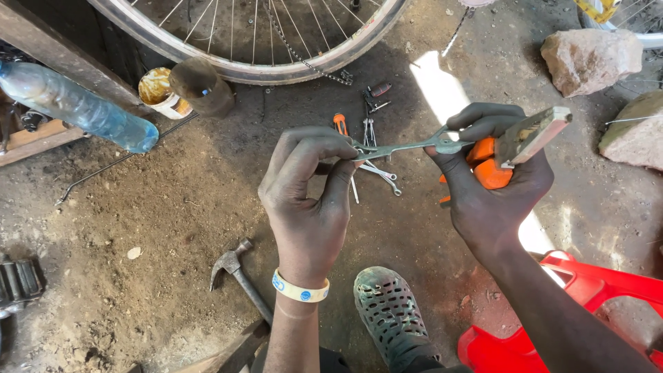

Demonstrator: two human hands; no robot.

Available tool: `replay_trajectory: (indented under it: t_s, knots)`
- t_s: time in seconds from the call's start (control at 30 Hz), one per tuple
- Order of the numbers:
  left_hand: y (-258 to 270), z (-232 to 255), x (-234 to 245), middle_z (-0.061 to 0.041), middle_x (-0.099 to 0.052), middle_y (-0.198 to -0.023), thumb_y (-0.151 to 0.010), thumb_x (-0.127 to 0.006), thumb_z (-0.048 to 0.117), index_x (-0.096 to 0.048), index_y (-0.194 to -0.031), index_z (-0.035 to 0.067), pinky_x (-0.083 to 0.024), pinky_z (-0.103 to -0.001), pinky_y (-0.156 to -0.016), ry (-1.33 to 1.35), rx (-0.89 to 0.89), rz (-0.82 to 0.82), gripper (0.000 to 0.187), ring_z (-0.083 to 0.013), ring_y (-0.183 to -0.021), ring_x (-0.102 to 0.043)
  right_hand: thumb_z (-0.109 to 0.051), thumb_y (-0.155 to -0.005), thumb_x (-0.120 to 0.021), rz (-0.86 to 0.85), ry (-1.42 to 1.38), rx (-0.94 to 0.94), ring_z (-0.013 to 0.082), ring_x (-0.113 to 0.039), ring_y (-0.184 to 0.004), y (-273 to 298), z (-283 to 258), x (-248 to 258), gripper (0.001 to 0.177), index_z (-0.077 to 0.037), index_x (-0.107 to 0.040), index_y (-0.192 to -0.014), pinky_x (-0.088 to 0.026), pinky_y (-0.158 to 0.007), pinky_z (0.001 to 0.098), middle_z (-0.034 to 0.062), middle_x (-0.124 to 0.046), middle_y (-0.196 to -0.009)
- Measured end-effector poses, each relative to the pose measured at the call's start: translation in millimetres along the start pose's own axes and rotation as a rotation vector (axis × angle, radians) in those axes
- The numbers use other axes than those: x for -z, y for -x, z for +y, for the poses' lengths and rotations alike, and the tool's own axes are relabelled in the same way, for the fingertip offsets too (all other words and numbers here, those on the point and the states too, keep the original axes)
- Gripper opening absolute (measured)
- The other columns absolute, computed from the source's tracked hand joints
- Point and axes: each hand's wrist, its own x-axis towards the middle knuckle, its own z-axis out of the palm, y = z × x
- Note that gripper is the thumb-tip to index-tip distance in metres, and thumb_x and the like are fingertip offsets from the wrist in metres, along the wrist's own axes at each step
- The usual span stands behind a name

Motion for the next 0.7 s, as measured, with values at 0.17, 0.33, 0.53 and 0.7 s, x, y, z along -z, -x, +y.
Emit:
replay_trajectory:
  t_s: [0.17, 0.33, 0.53, 0.7]
  knots:
    - [0.6, -0.4, 0.0, -0.006, -0.063, -0.098, -0.090, -0.073, -0.012, -0.063, -0.093, 0.008, -0.056, -0.028, -0.080, 0.000, 0.004, -0.005, 0.022, -0.0189, -0.091, -0.064, 0.014, -0.094, -0.080, -0.001, -0.017, -0.016, 0.0261, -0.065, -0.110, 0.6, 0.6, 0.1, 0.031, -0.004, -0.056, -0.102, -0.057, -0.094, 0.0360, 0.0188, -0.063, -0.112]
    - [0.5, -0.7, 0.2, -0.006, -0.064, -0.097, -0.089, -0.072, -0.012, -0.062, -0.092, 0.008, -0.055, -0.029, -0.081, -0.010, 0.006, -0.003, 0.023, -0.0191, -0.091, -0.064, 0.014, -0.093, -0.080, -0.007, -0.037, -0.018, 0.0258, -0.065, -0.108, 0.8, 2.3, 0.0, 0.032, -0.004, -0.056, -0.103, -0.056, -0.093, 0.0352, 0.0198, -0.063, -0.112]
    - [0.2, -0.8, -0.8, -0.007, -0.064, -0.096, -0.088, -0.072, -0.013, -0.062, -0.092, 0.007, -0.055, -0.030, -0.081, 0.000, -0.003, 0.003, 0.022, -0.0206, -0.091, -0.064, 0.013, -0.094, -0.080, -0.012, -0.035, -0.010, 0.0259, -0.064, -0.108, 0.4, 2.1, 0.1, 0.031, -0.003, -0.056, -0.103, -0.056, -0.092, 0.0348, 0.0203, -0.063, -0.112]
    - [1.8, -1.6, -2.4, -0.004, -0.064, -0.094, -0.090, -0.074, -0.008, -0.063, -0.093, 0.007, -0.058, -0.025, -0.073, 0.018, 0.068, 0.023, 0.020, -0.0157, -0.088, -0.063, 0.015, -0.093, -0.081, -0.009, 0.021, -0.083, 0.0245, -0.064, -0.107, 0.7, -2.5, 0.1, 0.026, 0.000, -0.062, -0.102, -0.058, -0.094, 0.0329, 0.0138, -0.063, -0.107]
